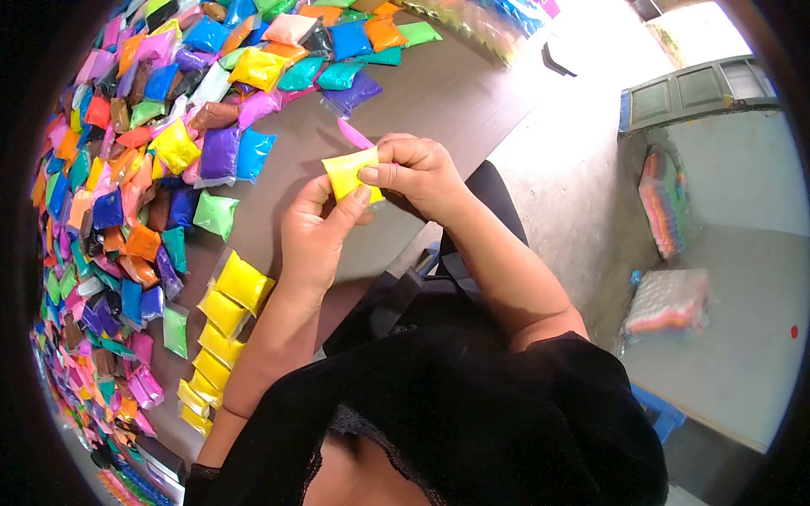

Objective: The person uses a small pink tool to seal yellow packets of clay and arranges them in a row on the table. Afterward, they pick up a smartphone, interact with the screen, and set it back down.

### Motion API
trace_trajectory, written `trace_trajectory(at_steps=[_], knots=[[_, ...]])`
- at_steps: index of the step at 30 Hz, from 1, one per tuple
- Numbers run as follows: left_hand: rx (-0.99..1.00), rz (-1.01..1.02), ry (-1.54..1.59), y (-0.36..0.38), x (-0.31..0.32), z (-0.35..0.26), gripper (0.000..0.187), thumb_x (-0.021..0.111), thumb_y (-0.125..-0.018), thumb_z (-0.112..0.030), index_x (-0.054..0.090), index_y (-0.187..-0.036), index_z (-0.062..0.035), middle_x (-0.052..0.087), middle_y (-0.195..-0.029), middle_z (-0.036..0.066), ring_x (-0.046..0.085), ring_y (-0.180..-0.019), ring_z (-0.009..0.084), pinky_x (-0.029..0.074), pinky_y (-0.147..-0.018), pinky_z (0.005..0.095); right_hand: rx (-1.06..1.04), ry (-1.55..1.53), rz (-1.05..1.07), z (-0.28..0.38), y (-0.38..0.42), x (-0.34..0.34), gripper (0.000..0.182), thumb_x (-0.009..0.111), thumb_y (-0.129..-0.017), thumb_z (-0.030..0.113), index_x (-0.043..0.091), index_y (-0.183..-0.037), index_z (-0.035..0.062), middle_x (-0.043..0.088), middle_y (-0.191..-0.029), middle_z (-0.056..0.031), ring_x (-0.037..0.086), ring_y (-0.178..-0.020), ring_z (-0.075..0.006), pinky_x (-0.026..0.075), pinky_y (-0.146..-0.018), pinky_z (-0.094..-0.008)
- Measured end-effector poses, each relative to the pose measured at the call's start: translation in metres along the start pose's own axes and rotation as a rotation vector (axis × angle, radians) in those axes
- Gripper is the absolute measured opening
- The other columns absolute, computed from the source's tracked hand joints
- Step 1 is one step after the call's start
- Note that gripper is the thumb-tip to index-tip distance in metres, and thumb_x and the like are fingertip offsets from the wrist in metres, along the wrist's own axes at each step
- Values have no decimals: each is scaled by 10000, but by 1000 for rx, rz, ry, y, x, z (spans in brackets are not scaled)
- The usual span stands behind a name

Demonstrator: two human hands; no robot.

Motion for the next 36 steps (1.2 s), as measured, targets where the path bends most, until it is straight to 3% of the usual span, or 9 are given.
trace_trajectory(at_steps=[6, 15, 18, 25, 27, 31, 33, 36], knots=[[4, -49, 81, 1, -1, -5, 270, 719, -886, -177, 648, -1044, 30, 661, -830, 18, 609, -728, 61, 506, -643, 221, -3, -63, -68, 8, 0, 10, 72, 681, -888, 41, 661, -915, -22, 595, -905, -14, 583, -844, -93, 477, -737, -239], [59, -18, -65, -1, -2, -1, 243, 699, -885, -154, 655, -1040, 29, 671, -804, 14, 607, -726, 60, 478, -659, 218, -62, -48, -11, 5, 3, 2, 93, 649, -900, 18, 666, -973, -38, 607, -958, -50, 608, -883, -121, 497, -763, -259], [-10, -6, 14, -1, -6, 3, 252, 694, -885, -159, 654, -1047, 29, 671, -806, 13, 605, -730, 63, 476, -663, 219, 46, -183, -37, 3, 3, 8, 95, 646, -898, 9, 669, -977, -39, 614, -970, -52, 610, -882, -123, 499, -762, -260], [-34, 29, -31, -1, 0, -3, 263, 690, -893, -143, 642, -1098, 15, 676, -888, 19, 608, -777, 68, 483, -700, 226, -25, -108, -64, 2, 3, 0, 105, 667, -904, 62, 668, -962, -26, 611, -912, -26, 596, -809, -100, 487, -714, -247], [-23, 26, 18, 0, -1, -4, 261, 692, -897, -135, 640, -1108, 10, 674, -922, 17, 608, -804, 69, 482, -720, 226, 173, -103, -196, 0, 6, -4, 129, 700, -891, 113, 675, -927, -8, 601, -863, 0, 562, -756, -87, 460, -669, -238], [37, -90, 299, -2, -10, -6, 245, 694, -906, -111, 640, -1118, -1, 663, -1003, 16, 599, -904, 78, 466, -813, 226, 256, -18, -202, 6, 3, 4, 149, 721, -877, 149, 681, -896, 7, 586, -814, 16, 528, -714, -76, 422, -616, -224], [75, -84, 369, -2, -12, -9, 238, 690, -909, -104, 643, -1120, -4, 663, -1023, 27, 593, -944, 85, 458, -859, 235, -125, 312, 64, 17, -3, 18, 149, 741, -854, 151, 685, -871, 15, 590, -791, 13, 528, -699, -72, 408, -589, -231], [51, -88, 359, -2, -10, -9, 242, 676, -925, -130, 643, -1126, 0, 662, -1029, 33, 592, -954, 87, 457, -861, 235, -68, 375, 11, 16, -1, 15, 143, 756, -833, 135, 688, -865, 14, 592, -790, -1, 531, -692, -80, 409, -591, -238]])
Point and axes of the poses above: each hand's wrist, its own y-axis away from the middle knuckle, its own x-axis out of the palm, z = x × y, the point moved 5 cm from there along -y, towards the middle knuckle
